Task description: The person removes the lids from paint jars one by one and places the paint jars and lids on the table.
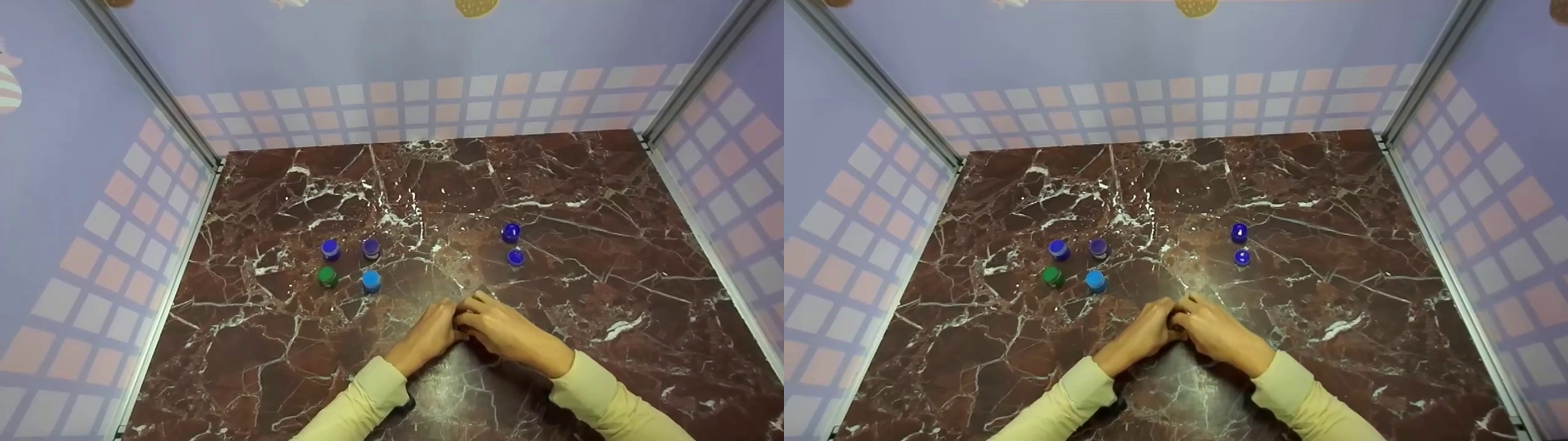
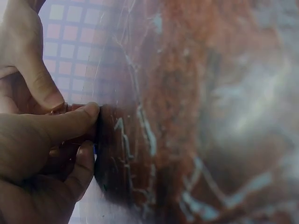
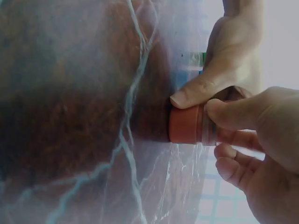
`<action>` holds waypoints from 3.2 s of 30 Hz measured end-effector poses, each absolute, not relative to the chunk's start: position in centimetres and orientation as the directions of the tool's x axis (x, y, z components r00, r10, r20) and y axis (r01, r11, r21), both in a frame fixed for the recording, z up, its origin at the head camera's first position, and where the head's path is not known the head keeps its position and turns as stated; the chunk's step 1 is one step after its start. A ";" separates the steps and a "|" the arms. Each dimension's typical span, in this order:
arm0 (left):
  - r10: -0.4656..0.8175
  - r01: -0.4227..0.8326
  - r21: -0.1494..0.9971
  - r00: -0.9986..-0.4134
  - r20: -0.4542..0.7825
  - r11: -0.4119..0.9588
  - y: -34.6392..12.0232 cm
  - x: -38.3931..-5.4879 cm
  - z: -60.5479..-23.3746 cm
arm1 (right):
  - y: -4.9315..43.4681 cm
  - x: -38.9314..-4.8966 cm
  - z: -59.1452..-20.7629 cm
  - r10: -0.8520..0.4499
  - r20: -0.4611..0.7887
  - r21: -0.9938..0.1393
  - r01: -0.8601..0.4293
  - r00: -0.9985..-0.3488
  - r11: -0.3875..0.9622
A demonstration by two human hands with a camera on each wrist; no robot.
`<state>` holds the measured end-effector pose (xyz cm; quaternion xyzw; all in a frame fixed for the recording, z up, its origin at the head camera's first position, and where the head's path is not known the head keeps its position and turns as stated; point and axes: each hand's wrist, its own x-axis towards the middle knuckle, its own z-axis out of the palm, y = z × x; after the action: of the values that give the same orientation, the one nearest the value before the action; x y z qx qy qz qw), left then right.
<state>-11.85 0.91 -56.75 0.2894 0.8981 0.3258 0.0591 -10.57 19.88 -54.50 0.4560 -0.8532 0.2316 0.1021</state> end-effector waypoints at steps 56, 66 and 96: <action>0.525 0.486 0.638 -0.838 0.147 0.597 1.1 -11.4 -57.3 | 19.5 -10.2 -52.9 -0.691 0.226 -0.349 -0.719 -0.687 0.601; 0.511 0.442 0.673 -0.852 0.110 0.593 1.2 -11.5 -57.1 | 20.5 -11.5 -53.3 -0.831 0.295 -0.196 -0.881 -0.472 0.431; 0.498 0.470 0.681 -0.849 0.174 0.562 1.0 -11.5 -57.6 | 15.8 -8.3 -52.9 -0.261 0.293 -0.311 -0.350 -0.920 0.883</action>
<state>-11.50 1.02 -57.60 0.2739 0.8836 0.3793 0.0190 -8.27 15.76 -52.90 0.1588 -0.9627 0.1819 0.1221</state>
